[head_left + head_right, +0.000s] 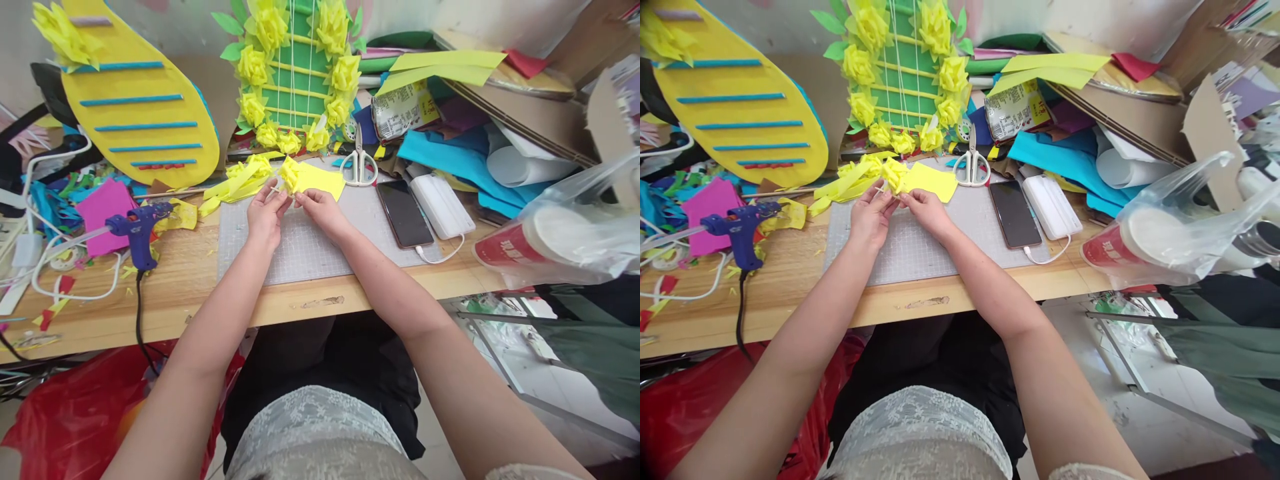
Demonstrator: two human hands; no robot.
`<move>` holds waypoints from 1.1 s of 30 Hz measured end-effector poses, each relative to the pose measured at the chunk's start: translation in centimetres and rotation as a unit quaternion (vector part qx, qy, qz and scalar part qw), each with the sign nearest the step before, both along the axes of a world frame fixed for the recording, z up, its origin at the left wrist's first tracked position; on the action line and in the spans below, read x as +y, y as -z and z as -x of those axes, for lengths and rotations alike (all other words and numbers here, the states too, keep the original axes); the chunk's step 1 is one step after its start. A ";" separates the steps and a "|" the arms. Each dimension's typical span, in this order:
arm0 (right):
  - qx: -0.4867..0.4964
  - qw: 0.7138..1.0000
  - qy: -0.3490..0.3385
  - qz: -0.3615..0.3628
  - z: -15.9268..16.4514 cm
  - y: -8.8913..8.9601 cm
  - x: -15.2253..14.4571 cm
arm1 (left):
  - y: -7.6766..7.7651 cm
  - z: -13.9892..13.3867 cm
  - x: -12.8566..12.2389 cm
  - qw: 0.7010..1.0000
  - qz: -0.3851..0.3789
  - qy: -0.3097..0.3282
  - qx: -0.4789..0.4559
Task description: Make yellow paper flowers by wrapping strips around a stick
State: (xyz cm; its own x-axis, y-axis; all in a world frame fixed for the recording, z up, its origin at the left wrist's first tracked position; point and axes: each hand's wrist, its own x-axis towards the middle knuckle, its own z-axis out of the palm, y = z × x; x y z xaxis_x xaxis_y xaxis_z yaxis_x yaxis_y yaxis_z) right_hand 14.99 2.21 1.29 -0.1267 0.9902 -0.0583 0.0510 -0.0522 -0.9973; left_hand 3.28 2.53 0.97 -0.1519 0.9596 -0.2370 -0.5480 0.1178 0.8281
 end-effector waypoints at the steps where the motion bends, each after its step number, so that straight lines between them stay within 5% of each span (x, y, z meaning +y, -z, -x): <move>1: 0.000 1.000 -0.004 0.004 0.0 0.0 0.0 | -0.1 0.0 0.0 1.000 0.005 0.001 -0.005; 11: 0.069 0.997 -0.044 0.005 0.0 0.3 -0.2 | 0.1 0.7 0.5 0.998 0.048 -0.039 -0.019; 26: -0.045 0.999 -0.006 0.010 0.8 0.8 -0.1 | 0.3 0.5 0.8 0.998 0.038 -0.020 -0.041; 33: -0.014 1.000 0.015 0.018 0.3 0.9 0.4 | -0.2 0.3 0.4 0.998 0.035 -0.037 -0.032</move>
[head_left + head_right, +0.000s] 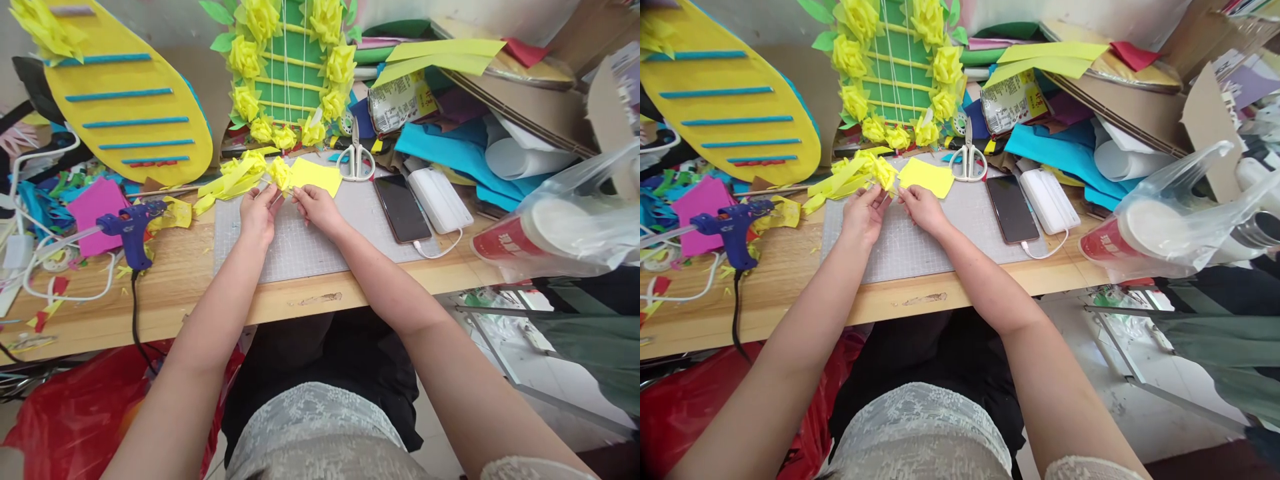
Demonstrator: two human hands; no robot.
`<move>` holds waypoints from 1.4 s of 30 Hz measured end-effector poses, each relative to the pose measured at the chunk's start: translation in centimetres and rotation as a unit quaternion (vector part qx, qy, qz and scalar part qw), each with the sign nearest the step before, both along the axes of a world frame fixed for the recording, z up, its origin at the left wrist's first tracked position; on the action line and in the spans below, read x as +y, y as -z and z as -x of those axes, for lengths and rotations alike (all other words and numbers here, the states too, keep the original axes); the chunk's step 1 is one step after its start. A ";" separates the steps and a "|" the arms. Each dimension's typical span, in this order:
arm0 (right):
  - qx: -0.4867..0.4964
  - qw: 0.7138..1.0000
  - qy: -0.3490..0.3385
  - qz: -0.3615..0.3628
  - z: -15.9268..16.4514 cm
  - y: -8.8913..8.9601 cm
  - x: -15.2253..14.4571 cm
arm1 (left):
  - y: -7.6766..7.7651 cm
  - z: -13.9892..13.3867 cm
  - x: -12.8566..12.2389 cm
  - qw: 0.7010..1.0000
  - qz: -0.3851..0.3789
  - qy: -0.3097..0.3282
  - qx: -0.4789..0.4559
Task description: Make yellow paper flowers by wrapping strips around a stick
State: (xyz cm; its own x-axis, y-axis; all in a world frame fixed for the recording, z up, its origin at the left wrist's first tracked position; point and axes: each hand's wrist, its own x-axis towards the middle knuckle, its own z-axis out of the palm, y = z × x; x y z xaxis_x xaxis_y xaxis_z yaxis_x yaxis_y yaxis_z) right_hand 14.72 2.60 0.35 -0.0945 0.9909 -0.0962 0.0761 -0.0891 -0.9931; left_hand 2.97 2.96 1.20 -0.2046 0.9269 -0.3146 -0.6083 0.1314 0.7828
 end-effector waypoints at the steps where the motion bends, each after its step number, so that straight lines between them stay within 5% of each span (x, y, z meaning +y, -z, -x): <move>1: 0.015 1.000 -0.005 -0.006 0.0 0.0 0.0 | 0.0 0.0 0.0 1.000 0.000 -0.012 0.007; 21: -0.009 0.997 -0.055 -0.052 -0.4 0.0 -0.2 | 0.0 0.2 0.0 1.000 -0.004 0.010 0.012; 42: 0.029 0.996 -0.057 -0.067 -0.2 0.4 0.0 | -1.0 -0.8 -0.7 0.998 -0.026 -0.037 0.052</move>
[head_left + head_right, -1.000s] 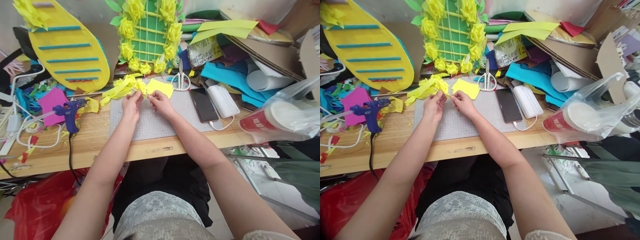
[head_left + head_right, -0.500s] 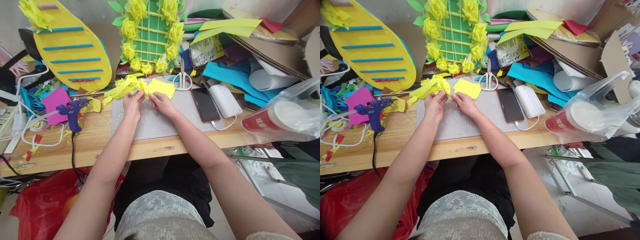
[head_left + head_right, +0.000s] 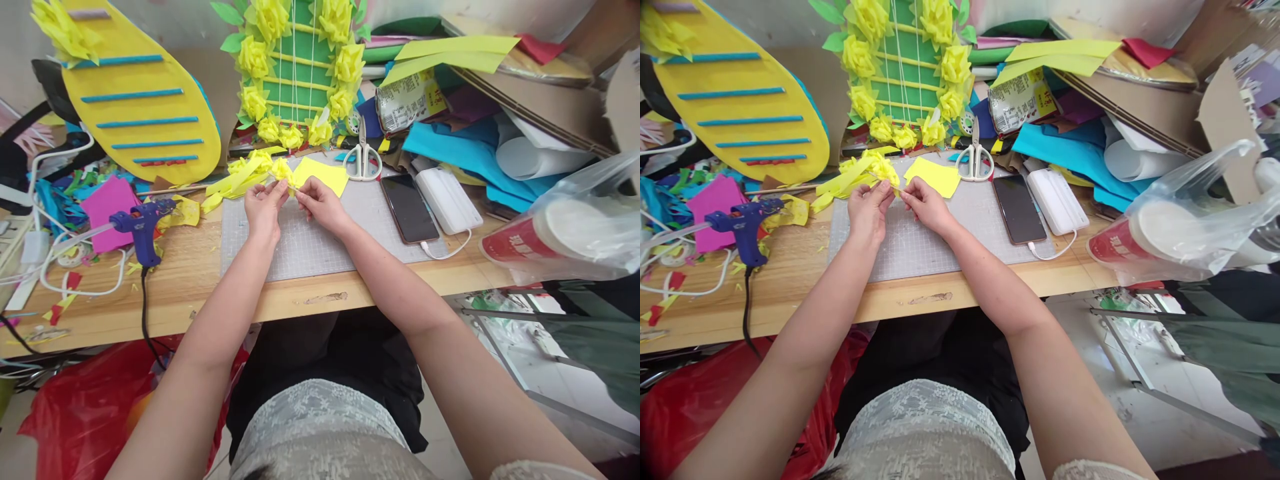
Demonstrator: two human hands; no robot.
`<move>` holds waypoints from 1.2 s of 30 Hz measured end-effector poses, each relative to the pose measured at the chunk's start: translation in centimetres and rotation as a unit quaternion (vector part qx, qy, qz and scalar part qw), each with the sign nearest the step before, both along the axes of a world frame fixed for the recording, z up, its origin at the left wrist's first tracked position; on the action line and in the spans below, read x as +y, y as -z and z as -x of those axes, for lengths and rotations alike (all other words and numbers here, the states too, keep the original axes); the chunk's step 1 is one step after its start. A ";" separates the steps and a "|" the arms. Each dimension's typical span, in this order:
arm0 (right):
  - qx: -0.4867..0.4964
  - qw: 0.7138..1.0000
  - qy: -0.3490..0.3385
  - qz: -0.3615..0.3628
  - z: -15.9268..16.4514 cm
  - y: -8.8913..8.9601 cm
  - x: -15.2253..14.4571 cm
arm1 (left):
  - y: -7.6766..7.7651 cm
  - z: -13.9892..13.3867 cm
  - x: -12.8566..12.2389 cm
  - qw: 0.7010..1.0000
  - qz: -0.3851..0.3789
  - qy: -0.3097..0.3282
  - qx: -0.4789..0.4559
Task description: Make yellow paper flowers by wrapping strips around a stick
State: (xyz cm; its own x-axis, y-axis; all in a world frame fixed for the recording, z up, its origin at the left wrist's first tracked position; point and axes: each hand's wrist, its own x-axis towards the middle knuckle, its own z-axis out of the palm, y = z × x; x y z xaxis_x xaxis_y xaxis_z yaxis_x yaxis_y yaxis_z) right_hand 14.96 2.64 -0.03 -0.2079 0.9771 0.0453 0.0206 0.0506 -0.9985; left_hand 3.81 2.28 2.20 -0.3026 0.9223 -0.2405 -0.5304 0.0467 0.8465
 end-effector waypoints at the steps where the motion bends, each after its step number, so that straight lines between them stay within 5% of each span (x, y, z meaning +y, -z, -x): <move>1: -0.003 1.000 0.000 -0.004 -0.1 0.0 0.1 | 0.0 0.0 0.0 1.000 0.001 0.000 0.003; 12: -0.091 0.993 0.021 -0.076 -0.5 0.5 0.4 | 0.1 0.3 0.1 0.999 0.005 -0.032 0.042; 36: -0.161 0.985 -0.011 -0.058 -0.8 -0.3 0.0 | -0.4 0.5 -0.1 0.995 0.045 -0.031 0.082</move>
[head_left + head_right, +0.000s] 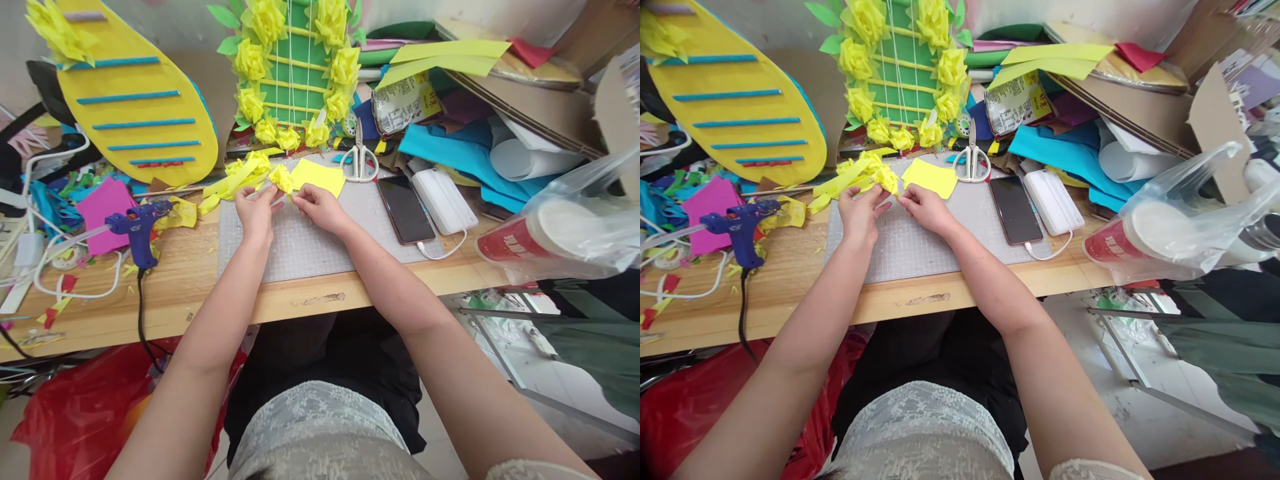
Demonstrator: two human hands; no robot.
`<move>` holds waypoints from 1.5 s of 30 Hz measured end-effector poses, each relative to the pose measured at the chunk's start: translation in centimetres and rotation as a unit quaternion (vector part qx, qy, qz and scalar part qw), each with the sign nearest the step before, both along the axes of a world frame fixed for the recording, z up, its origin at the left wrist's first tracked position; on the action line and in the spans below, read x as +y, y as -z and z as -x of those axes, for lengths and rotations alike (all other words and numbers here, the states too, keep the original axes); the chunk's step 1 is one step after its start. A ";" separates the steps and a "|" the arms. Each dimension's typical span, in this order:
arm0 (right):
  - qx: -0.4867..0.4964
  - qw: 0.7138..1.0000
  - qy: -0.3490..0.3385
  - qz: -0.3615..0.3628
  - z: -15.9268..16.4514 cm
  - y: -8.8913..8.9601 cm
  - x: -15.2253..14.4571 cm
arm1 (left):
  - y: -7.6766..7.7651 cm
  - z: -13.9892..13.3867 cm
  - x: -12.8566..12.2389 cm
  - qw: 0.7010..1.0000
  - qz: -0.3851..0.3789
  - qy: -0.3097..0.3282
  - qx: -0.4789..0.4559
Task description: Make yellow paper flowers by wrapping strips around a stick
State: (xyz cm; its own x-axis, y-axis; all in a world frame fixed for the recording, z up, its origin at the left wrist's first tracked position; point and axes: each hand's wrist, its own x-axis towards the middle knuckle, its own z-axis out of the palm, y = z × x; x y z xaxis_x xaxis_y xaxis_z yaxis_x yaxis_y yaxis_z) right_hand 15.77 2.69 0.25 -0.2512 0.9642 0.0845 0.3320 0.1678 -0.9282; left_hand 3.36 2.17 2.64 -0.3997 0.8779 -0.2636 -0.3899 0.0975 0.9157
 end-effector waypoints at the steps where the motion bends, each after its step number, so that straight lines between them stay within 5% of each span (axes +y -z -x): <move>1: -0.002 1.000 -0.005 0.000 -0.1 -0.1 0.0 | 0.0 0.0 0.0 1.000 0.006 -0.002 -0.004; 13: -0.023 0.999 -0.023 -0.005 -0.1 -0.4 -0.3 | 0.3 0.8 0.4 0.994 0.037 0.068 -0.077; 45: -0.058 0.997 0.026 -0.042 -0.3 0.2 -0.3 | 0.5 0.1 0.3 0.999 -0.003 0.027 -0.043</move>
State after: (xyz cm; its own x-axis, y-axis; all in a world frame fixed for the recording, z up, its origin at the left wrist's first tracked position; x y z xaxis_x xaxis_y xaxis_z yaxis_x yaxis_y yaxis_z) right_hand 16.03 2.43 0.10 -0.2132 0.9670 0.1397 0.4458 0.2236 -0.8667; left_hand 3.27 2.45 2.11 -0.3274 0.8994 -0.2896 -0.4620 0.1150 0.8794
